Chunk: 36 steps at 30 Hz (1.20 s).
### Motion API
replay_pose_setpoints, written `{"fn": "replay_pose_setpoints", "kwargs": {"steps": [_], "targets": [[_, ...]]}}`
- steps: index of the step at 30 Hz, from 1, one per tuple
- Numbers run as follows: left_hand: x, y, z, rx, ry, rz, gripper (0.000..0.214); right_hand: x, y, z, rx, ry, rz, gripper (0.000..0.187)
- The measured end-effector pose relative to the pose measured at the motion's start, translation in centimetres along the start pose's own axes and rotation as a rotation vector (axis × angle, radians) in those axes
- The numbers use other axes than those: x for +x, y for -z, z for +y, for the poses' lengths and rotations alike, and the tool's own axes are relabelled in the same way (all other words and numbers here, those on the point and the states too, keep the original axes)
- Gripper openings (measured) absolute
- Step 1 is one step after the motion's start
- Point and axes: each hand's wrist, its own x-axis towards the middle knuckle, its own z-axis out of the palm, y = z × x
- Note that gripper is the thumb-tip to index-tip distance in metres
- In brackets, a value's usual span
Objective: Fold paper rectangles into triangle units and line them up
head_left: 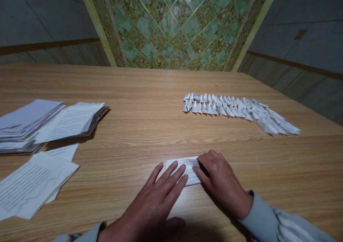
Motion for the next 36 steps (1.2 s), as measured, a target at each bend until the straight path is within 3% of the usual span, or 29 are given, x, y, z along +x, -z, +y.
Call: {"fn": "replay_pose_setpoints", "kwargs": {"steps": [5,22,36], "targets": [[-0.02,0.11,0.05,-0.044,0.024,-0.069,0.1,-0.07,-0.1,-0.12,-0.03,-0.016,0.006,0.015],[0.18,0.43,0.21,-0.051,0.029,-0.057,0.1,0.12,0.15,-0.23,-0.055,-0.008,-0.077,0.017],[0.13,0.29,0.04,-0.067,0.039,-0.104,0.1,0.38,0.13,-0.29,-0.075,0.009,-0.06,0.013]]}}
